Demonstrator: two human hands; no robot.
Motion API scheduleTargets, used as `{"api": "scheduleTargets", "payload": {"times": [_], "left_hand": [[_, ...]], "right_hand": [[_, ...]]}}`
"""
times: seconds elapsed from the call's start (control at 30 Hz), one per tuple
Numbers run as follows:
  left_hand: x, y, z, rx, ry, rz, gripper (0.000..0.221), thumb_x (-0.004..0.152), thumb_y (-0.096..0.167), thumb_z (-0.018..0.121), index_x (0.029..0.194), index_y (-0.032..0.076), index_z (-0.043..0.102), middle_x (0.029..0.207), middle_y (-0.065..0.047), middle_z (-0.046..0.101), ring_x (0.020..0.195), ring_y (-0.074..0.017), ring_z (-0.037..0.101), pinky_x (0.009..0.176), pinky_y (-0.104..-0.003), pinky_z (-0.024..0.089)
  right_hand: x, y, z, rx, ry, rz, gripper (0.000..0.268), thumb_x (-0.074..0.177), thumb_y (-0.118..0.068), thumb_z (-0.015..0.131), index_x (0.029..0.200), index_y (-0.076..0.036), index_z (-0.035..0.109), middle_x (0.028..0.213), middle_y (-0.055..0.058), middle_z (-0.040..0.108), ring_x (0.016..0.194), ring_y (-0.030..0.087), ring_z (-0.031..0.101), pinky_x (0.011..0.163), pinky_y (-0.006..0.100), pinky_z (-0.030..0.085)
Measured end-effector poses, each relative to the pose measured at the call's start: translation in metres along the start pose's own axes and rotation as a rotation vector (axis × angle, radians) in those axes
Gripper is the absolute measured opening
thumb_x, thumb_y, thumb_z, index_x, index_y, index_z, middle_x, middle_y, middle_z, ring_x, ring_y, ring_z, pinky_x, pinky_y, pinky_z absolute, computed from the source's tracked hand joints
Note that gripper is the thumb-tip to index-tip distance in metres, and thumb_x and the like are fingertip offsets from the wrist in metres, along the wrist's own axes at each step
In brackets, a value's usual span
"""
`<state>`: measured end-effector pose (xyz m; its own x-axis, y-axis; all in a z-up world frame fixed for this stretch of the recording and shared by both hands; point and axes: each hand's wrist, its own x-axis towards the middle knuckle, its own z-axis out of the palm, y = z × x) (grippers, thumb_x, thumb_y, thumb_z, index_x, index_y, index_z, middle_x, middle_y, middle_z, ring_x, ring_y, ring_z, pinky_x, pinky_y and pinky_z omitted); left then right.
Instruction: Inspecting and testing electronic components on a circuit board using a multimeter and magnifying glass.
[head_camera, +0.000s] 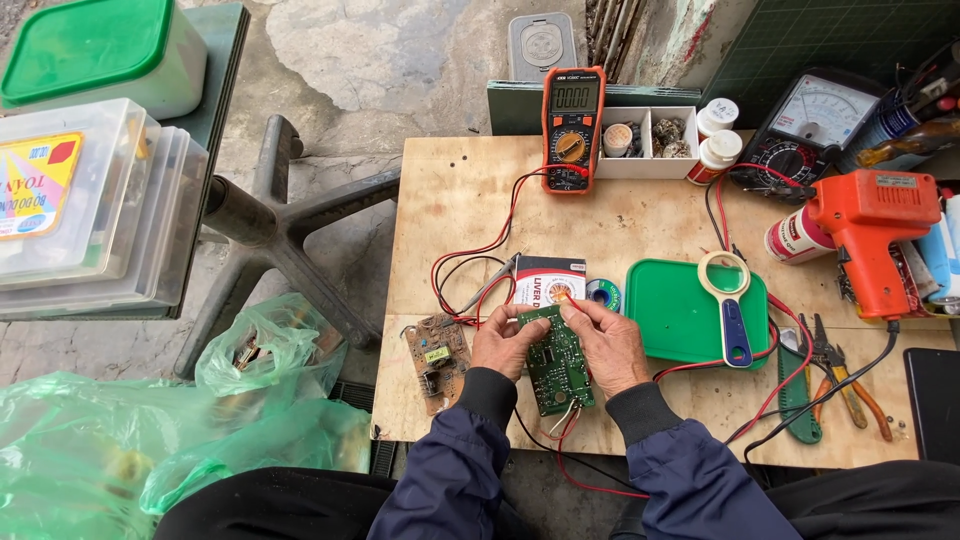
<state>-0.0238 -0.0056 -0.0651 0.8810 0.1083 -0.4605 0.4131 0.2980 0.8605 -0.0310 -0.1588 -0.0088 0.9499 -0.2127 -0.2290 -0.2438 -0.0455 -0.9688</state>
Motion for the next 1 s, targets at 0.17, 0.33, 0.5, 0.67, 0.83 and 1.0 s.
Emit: {"api": "scheduleTargets", "payload": {"times": [0.17,0.33,0.5,0.67,0.83,1.0], "left_hand": [[0.002,0.004,0.003,-0.039,0.06,-0.048,0.039,0.074,0.011,0.103,0.108,0.012,0.082,0.08,-0.008,0.08,0.081,-0.0145,0.078,0.069,-0.024,0.057],[0.007,0.0,0.006,-0.125,0.102,-0.094,0.04,0.071,0.004,0.099,0.105,0.009,0.079,0.082,-0.008,0.082,0.078,-0.0136,0.075,0.07,-0.024,0.059],[-0.001,0.013,0.002,-0.181,0.086,-0.132,0.041,0.07,0.0,0.095,0.106,0.006,0.076,0.087,-0.012,0.084,0.079,-0.0179,0.077,0.07,-0.031,0.067],[0.0,0.012,0.0,-0.223,0.083,-0.146,0.04,0.069,-0.001,0.093,0.105,0.006,0.076,0.09,-0.013,0.085,0.081,-0.0191,0.079,0.07,-0.034,0.068],[-0.007,0.021,0.001,-0.222,0.101,-0.154,0.04,0.069,-0.001,0.093,0.104,0.006,0.076,0.087,-0.013,0.084,0.078,-0.0196,0.078,0.07,-0.035,0.07],[-0.007,0.022,0.002,-0.224,0.107,-0.154,0.04,0.069,-0.001,0.093,0.104,0.006,0.076,0.087,-0.014,0.084,0.078,-0.0211,0.079,0.071,-0.036,0.07]], "right_hand": [[0.001,-0.007,-0.012,-0.261,0.013,-0.052,0.031,0.105,-0.036,0.08,0.126,-0.013,0.087,0.099,0.016,0.074,0.095,0.02,0.065,0.094,0.039,0.056],[-0.018,-0.037,-0.007,-0.457,-0.099,0.012,0.04,0.115,-0.041,0.057,0.142,-0.021,0.078,0.089,0.007,0.077,0.093,0.025,0.07,0.097,0.046,0.056],[-0.02,-0.039,0.002,-0.446,-0.095,-0.004,0.025,0.112,-0.033,0.062,0.132,-0.02,0.07,0.073,0.001,0.077,0.083,0.023,0.069,0.091,0.041,0.055],[-0.024,-0.044,0.003,-0.464,-0.075,0.022,0.02,0.113,-0.037,0.062,0.119,-0.019,0.066,0.068,-0.001,0.075,0.083,0.023,0.073,0.091,0.041,0.057],[-0.02,-0.032,0.002,-0.569,0.046,0.057,0.014,0.105,-0.042,0.073,0.112,-0.031,0.078,0.092,-0.005,0.083,0.095,0.021,0.078,0.095,0.041,0.059],[-0.013,-0.008,0.004,-0.555,0.068,-0.087,0.009,0.102,-0.034,0.076,0.104,-0.026,0.08,0.099,0.001,0.079,0.096,0.026,0.075,0.094,0.041,0.06]]}}
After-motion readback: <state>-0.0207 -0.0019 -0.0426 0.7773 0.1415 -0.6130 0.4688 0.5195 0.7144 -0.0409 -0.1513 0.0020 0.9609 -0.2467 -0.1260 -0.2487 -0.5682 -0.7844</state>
